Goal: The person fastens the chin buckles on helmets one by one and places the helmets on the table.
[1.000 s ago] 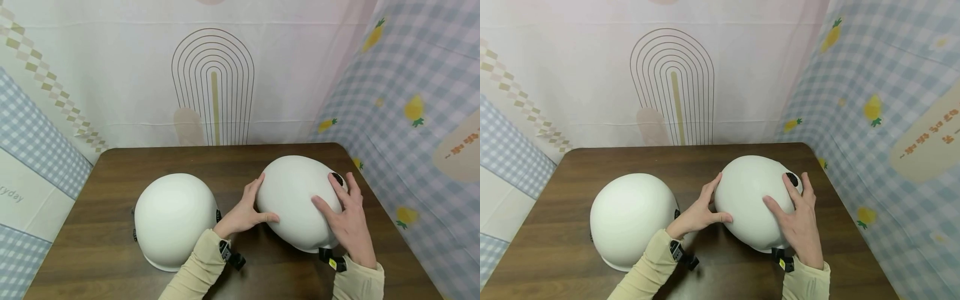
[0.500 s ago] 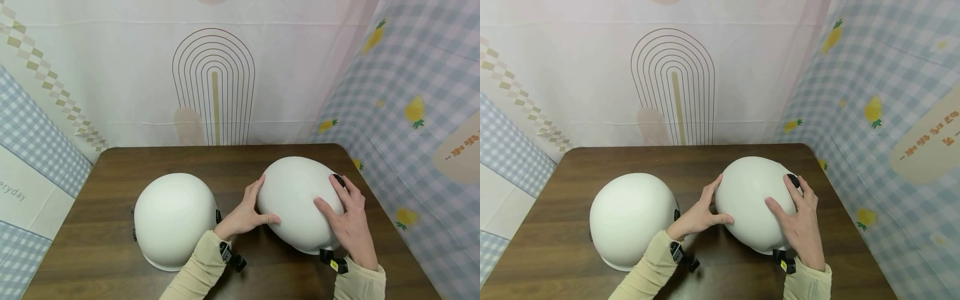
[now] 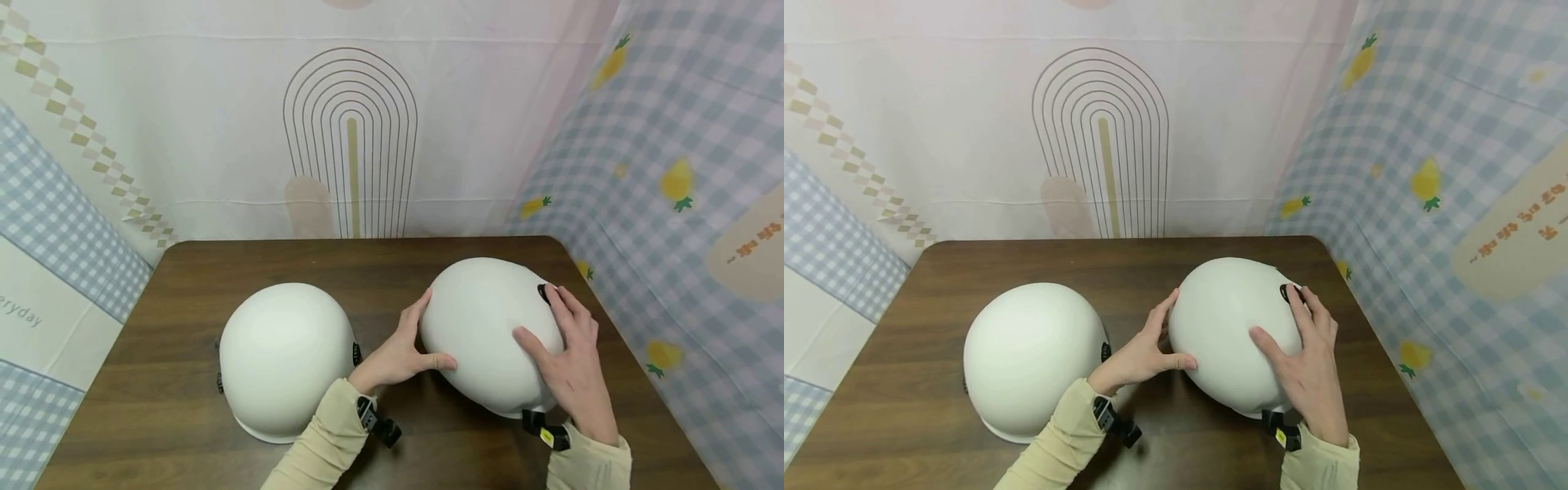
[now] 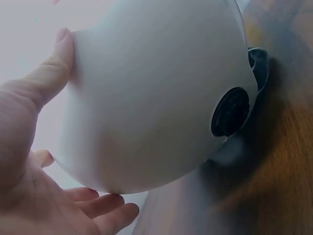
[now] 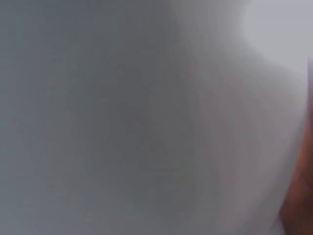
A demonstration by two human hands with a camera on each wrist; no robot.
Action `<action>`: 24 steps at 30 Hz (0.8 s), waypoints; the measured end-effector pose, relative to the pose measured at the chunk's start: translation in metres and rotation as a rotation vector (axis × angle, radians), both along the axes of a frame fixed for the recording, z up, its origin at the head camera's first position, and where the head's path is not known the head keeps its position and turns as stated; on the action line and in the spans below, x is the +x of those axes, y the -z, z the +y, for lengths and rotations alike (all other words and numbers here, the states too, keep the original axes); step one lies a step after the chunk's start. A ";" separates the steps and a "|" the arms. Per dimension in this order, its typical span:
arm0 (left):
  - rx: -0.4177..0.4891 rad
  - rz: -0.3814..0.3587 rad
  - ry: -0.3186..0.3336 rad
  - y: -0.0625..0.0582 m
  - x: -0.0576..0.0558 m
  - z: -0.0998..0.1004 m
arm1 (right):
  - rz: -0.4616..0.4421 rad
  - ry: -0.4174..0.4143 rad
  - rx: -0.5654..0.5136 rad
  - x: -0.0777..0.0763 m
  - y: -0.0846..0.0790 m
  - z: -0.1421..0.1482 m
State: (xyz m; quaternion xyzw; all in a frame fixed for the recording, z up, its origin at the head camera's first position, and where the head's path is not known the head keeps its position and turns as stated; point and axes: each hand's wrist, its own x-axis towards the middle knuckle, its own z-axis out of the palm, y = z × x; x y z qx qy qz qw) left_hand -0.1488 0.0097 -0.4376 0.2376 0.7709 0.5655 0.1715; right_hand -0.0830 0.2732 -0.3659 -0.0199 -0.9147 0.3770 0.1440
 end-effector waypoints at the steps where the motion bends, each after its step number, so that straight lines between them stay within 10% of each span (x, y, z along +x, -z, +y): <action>1: -0.001 -0.005 0.003 0.001 0.000 0.000 | 0.005 -0.001 0.001 0.000 0.000 0.000; 24: 0.056 -0.063 0.048 0.005 0.001 -0.001 | 0.067 -0.008 -0.003 0.000 -0.002 -0.005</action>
